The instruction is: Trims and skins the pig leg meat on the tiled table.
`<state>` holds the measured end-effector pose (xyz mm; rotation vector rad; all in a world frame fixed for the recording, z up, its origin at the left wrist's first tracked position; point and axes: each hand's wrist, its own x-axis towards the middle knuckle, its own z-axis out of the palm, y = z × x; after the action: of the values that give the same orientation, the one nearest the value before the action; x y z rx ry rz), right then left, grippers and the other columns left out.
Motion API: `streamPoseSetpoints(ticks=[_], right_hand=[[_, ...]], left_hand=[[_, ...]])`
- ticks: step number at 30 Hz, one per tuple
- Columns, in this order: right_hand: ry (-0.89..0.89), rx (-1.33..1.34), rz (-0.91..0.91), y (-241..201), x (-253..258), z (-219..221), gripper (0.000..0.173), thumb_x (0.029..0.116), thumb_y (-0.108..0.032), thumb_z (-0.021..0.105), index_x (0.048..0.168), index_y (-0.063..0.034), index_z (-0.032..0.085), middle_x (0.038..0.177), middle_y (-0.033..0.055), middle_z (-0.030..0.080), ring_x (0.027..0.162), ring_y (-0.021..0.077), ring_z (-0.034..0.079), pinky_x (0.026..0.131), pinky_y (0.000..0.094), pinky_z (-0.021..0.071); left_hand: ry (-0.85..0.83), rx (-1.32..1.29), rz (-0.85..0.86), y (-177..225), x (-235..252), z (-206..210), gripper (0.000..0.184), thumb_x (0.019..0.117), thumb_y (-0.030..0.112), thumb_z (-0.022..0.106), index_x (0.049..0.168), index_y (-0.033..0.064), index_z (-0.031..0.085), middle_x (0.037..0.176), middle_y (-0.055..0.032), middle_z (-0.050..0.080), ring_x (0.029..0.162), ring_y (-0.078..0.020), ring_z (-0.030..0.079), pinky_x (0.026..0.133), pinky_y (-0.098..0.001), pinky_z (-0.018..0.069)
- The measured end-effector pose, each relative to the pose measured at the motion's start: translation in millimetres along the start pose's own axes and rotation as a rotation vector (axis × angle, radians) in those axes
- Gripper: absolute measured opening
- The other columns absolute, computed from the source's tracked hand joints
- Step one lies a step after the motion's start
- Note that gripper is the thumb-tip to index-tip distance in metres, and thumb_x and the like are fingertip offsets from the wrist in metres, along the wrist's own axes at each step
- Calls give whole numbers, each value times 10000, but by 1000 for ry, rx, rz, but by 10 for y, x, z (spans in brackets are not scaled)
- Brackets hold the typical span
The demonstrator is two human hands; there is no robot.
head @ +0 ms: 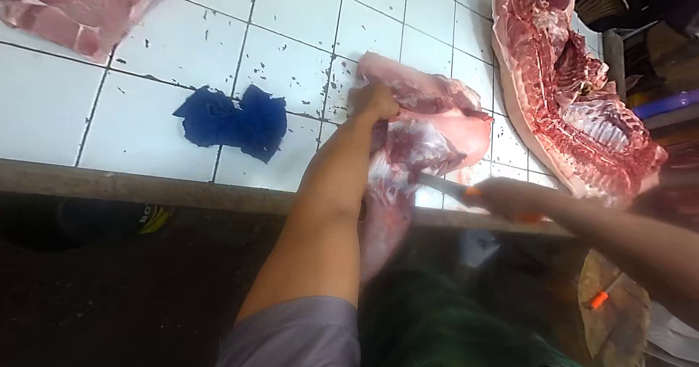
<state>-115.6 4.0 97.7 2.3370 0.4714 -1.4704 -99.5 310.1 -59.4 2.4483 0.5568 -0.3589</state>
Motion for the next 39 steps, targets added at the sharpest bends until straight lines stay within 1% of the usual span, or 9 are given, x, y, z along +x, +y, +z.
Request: streamPoseSetpoints(ticks=[11, 17, 24, 30, 33, 34, 36, 37, 39], right_hand=[[-69, 288, 8, 72, 166, 365, 516, 1064, -583, 436, 1037, -92, 591, 622, 59, 563, 406, 142, 531, 406, 303, 500], [-137, 340, 57, 38, 78, 206, 564, 1051, -631, 410, 1009, -101, 599, 610, 68, 568, 391, 151, 521, 386, 312, 490], [-211, 516, 55, -36, 88, 581, 546, 1050, -651, 375, 1128, -145, 564, 628, 41, 542, 407, 126, 512, 393, 287, 484], [-254, 771, -16, -172, 101, 976, 541, 1052, -636, 401, 1152, -130, 566, 641, 37, 550, 421, 140, 531, 403, 303, 501], [-240, 579, 4, 32, -333, 1081, 566, 1034, -666, 407, 1159, -147, 596, 673, 43, 576, 455, 147, 554, 425, 318, 510], [-157, 421, -26, 105, -469, 1083, 562, 1038, -658, 410, 1132, -143, 615, 691, 46, 586, 489, 157, 569, 460, 340, 518], [89, 101, -168, 157, -592, 1097, 543, 1044, -611, 444, 1080, -100, 623, 754, 101, 608, 660, 268, 625, 613, 486, 523], [208, -11, -245, 95, -558, 1082, 537, 1053, -575, 454, 1104, -69, 624, 805, 145, 645, 747, 338, 670, 677, 552, 541], [378, -146, -335, -205, -357, 1009, 506, 1076, -504, 453, 1166, -42, 639, 944, 189, 695, 868, 400, 709, 753, 585, 564]], left_hand=[[-56, -10, 36, 6, 79, -43, 395, 844, 379, 684, 1025, 30, 719, 1146, -236, 691, 1149, -437, 643, 883, -700, 504], [-57, -12, 49, 17, 61, -17, 390, 844, 379, 687, 1005, 25, 714, 1149, -236, 685, 1145, -433, 643, 891, -700, 499], [-58, 31, 94, -53, 140, -42, 404, 852, 373, 686, 1026, 10, 719, 1178, -248, 678, 1180, -437, 628, 926, -689, 497], [-96, 54, 75, 58, 94, -71, 402, 869, 359, 677, 1006, -17, 713, 1162, -268, 679, 1171, -455, 629, 922, -705, 487], [-129, 75, 76, 10, 143, -118, 381, 871, 349, 677, 1006, -6, 712, 1155, -269, 675, 1161, -460, 626, 889, -731, 479], [-127, 82, 87, 18, 195, -145, 382, 872, 351, 675, 999, -7, 712, 1148, -266, 676, 1153, -456, 629, 882, -728, 480], [-152, 83, 92, 29, 228, -160, 384, 889, 346, 667, 980, -24, 706, 1114, -264, 680, 1100, -440, 651, 858, -701, 501], [-164, 87, 92, 31, 235, -201, 366, 900, 331, 657, 943, -30, 697, 1059, -254, 685, 1018, -416, 673, 812, -664, 520], [-212, 105, 84, 101, 198, -262, 329, 913, 305, 647, 881, -21, 675, 964, -220, 684, 883, -368, 683, 736, -602, 540]])
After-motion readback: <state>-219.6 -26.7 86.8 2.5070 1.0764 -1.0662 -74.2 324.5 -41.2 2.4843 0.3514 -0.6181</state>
